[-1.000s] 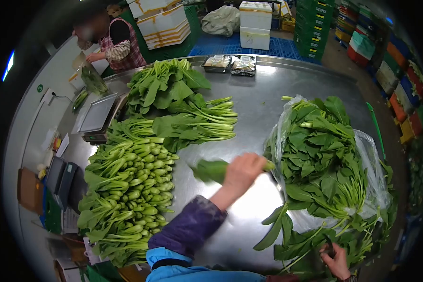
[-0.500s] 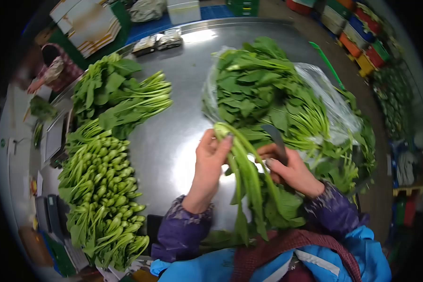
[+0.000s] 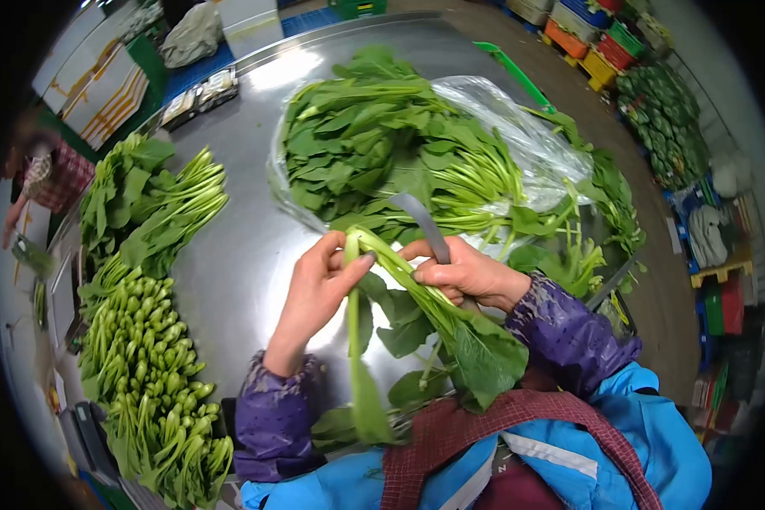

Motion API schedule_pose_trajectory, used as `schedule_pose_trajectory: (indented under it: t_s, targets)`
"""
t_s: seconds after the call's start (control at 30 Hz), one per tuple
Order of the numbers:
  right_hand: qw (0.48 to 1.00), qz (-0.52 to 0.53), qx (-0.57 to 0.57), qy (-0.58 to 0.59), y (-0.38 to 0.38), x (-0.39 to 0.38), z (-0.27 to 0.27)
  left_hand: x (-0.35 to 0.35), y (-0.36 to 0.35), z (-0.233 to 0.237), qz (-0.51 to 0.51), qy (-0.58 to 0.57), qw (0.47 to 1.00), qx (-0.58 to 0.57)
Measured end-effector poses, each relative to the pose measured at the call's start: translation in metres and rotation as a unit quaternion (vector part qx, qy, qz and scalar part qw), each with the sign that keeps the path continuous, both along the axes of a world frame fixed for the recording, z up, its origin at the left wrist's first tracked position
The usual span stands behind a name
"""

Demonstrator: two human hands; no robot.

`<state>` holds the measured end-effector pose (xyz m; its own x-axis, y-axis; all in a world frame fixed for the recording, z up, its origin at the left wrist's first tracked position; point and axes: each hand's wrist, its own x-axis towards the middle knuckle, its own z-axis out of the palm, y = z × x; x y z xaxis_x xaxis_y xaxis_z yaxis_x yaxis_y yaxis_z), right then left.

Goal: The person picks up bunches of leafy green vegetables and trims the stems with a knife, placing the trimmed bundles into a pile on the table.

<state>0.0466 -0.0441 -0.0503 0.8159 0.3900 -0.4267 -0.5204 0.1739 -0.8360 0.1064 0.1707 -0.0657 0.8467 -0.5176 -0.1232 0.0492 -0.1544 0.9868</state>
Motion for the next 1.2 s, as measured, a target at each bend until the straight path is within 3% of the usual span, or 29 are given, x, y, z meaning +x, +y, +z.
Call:
schedule_pose_trajectory:
  t_s: [0.07, 0.17, 0.27, 0.37, 0.43, 0.47, 0.53, 0.57, 0.6, 0.67, 0.77, 0.87, 0.93, 1.03, 1.07, 1.13, 1.17, 1.2]
  targets:
    - [1.000, -0.013, 0.008, 0.007, -0.016, -0.006, -0.004, 0.007, 0.002, 0.008, -0.075, -0.177, 0.963, 0.189]
    - [0.999, 0.029, 0.018, 0.016, -0.041, -0.015, -0.010, 0.016, 0.000, 0.026, -0.202, -0.220, 0.926, 0.231]
    - [0.997, 0.020, 0.073, 0.023, -0.057, -0.025, -0.020, 0.014, -0.012, 0.037, -0.235, -0.318, 0.880, 0.263]
    - [0.996, -0.007, 0.084, -0.022, -0.065, -0.036, -0.022, 0.010, -0.030, 0.065, -0.268, -0.275, 0.880, 0.279]
    - [0.994, -0.028, 0.072, -0.074, -0.074, -0.045, -0.021, 0.014, -0.029, 0.067, -0.314, -0.232, 0.900, 0.194]
    - [0.991, 0.012, 0.109, -0.070, -0.081, -0.051, -0.018, 0.017, -0.025, 0.065, -0.324, -0.200, 0.912, 0.153]
    - [0.986, 0.044, 0.143, -0.070, -0.093, -0.062, -0.014, 0.028, 0.000, 0.057, -0.184, -0.049, 0.981, 0.027]
    - [0.982, 0.036, 0.181, -0.051, -0.101, -0.066, -0.013, 0.035, 0.011, 0.055, -0.087, -0.021, 0.996, -0.024]
    - [0.975, 0.028, 0.220, -0.030, -0.106, -0.070, -0.015, 0.040, 0.011, 0.058, -0.069, -0.008, 0.993, -0.097]
    - [0.966, 0.001, 0.256, -0.041, -0.111, -0.070, -0.033, 0.034, -0.001, 0.049, -0.065, -0.069, 0.993, -0.066]
    - [0.864, 0.032, 0.501, -0.046, -0.103, -0.060, -0.053, 0.000, -0.046, 0.036, -0.103, -0.049, 0.992, -0.059]
    - [0.842, 0.061, 0.534, -0.047, -0.089, -0.058, -0.050, -0.026, -0.074, 0.004, -0.100, -0.062, 0.991, -0.063]
    - [0.854, 0.081, 0.513, -0.038, -0.086, -0.057, -0.050, -0.038, -0.089, -0.002, -0.144, 0.013, 0.982, -0.123]
    - [0.982, 0.007, 0.187, -0.016, -0.081, -0.067, -0.035, -0.054, -0.100, -0.008, -0.099, 0.201, 0.940, -0.258]
    - [0.981, 0.015, 0.191, -0.014, -0.078, -0.067, -0.029, -0.056, -0.102, -0.010, -0.061, 0.246, 0.927, -0.276]
    - [0.996, 0.010, 0.035, -0.086, -0.074, -0.065, -0.025, -0.057, -0.098, -0.013, -0.049, 0.261, 0.907, -0.327]
    - [0.977, -0.023, -0.053, -0.203, -0.079, -0.058, -0.057, -0.057, -0.095, -0.016, -0.023, 0.264, 0.901, -0.343]
    - [0.978, -0.018, -0.048, -0.203, -0.077, -0.059, -0.054, -0.057, -0.092, -0.017, 0.002, 0.266, 0.894, -0.360]
